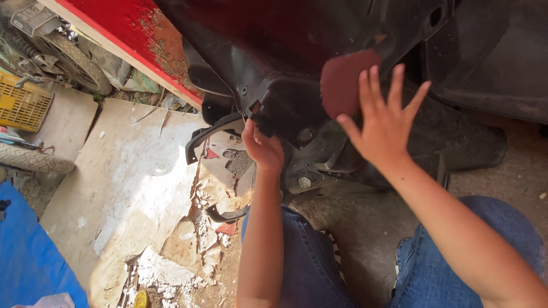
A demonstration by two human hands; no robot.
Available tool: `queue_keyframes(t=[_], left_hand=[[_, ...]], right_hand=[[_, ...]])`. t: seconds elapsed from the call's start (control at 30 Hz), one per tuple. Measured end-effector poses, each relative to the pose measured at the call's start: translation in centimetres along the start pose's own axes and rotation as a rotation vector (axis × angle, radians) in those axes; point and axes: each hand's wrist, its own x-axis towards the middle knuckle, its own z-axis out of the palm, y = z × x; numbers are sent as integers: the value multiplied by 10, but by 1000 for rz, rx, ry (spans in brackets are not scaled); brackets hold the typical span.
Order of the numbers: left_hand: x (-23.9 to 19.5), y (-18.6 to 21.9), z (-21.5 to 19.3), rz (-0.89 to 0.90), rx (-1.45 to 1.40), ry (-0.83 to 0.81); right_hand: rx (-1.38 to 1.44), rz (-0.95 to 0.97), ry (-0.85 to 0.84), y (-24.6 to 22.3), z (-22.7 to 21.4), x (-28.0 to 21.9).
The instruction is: The person sands the surface of a large black plastic motorcycle part using a piece of sandpaper. They hold the part steady with one hand while rubbing the sandpaper back and forth across the curved surface with the other hand.
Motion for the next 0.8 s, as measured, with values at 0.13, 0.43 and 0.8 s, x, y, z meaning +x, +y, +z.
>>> queue_keyframes(t=[0.13,0.43,0.8], left_hand=[[5,8,7,7,12,-10],[7,12,10,24,68,18],[2,15,-17,-152,446,121]], right_hand=[[-11,-88,9,-11,21,-20],[20,33,111,3,8,-3],[36,-7,158,15,16,2]])
